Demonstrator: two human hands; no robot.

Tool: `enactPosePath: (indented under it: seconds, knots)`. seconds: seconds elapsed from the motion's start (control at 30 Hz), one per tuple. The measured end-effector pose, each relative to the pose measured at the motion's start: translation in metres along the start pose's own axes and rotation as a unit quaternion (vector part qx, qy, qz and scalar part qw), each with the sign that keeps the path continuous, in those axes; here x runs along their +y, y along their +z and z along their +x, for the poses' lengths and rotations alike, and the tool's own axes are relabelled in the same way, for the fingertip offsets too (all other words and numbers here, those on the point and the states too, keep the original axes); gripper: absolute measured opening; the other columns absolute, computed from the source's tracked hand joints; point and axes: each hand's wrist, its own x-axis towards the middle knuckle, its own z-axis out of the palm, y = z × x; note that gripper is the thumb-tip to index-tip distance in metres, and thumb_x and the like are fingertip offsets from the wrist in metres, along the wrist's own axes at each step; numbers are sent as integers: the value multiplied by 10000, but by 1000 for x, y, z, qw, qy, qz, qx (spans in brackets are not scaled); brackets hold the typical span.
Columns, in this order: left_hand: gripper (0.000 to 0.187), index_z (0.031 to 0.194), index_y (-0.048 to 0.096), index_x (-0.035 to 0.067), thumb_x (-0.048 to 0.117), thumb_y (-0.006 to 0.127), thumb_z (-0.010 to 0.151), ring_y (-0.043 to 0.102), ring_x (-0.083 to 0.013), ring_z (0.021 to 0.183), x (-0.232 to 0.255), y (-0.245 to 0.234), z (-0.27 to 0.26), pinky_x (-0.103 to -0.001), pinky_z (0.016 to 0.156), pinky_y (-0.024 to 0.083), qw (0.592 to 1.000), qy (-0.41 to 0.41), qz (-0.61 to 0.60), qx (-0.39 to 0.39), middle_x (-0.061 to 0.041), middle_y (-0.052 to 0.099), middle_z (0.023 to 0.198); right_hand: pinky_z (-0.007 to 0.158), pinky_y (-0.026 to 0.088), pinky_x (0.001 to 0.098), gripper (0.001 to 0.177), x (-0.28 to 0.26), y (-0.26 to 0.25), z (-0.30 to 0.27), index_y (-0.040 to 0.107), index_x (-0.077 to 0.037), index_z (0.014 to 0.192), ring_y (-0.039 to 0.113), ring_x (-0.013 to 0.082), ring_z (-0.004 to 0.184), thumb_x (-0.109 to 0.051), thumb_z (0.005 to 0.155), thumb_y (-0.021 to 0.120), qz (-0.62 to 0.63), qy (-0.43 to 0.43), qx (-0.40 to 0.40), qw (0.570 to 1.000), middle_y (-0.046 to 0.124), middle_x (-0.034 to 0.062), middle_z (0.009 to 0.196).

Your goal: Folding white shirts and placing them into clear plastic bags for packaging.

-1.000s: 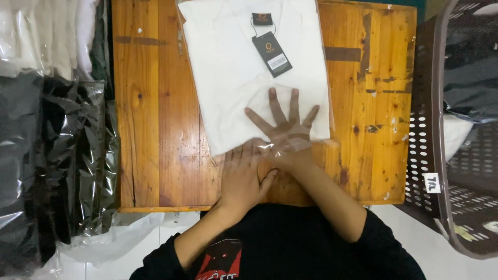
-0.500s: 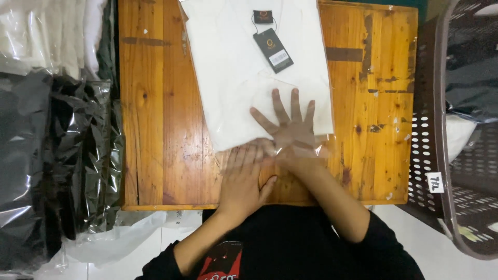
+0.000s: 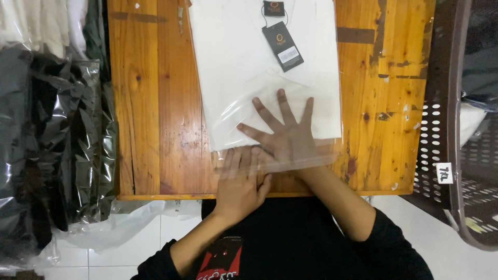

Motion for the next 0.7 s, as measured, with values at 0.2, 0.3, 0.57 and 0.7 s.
enactPosePath:
  seconds: [0.2,0.3,0.57,0.7]
  knots:
    - [576,1321,596,-84,342,671,941,511,-435,1322,2,-3,5,-553,1187,354,999,1,6,32,-283,574,1340,1012,20,916,570,2,2,5,167,-615,1565,46,544,1533,-683,1000,201,-42,9,5,999,120,15,1741]
    - [575,1326,590,-99,318,668,937,513,-449,1329,1,-5,6,-556,1171,374,999,6,1,45,-294,556,1373,985,102,931,543,-1,-6,9,221,-597,1565,129,577,1509,-637,1024,208,-56,-6,55,997,177,34,1730]
    - [526,1270,648,-64,282,719,880,561,-429,1289,-8,-33,-5,-559,1152,411,998,7,-26,61,-248,614,1300,1044,162,870,581,-11,4,-31,366,-501,1554,244,547,1497,-663,997,395,-66,-8,110,992,292,83,1696]
    - [252,1069,710,41,244,623,950,729,-272,859,-22,-128,11,-383,733,559,946,42,-314,-72,-115,743,1009,1134,290,627,660,-25,2,-102,448,-161,1527,325,500,1476,-462,968,628,108,-82,50,989,351,273,1592]
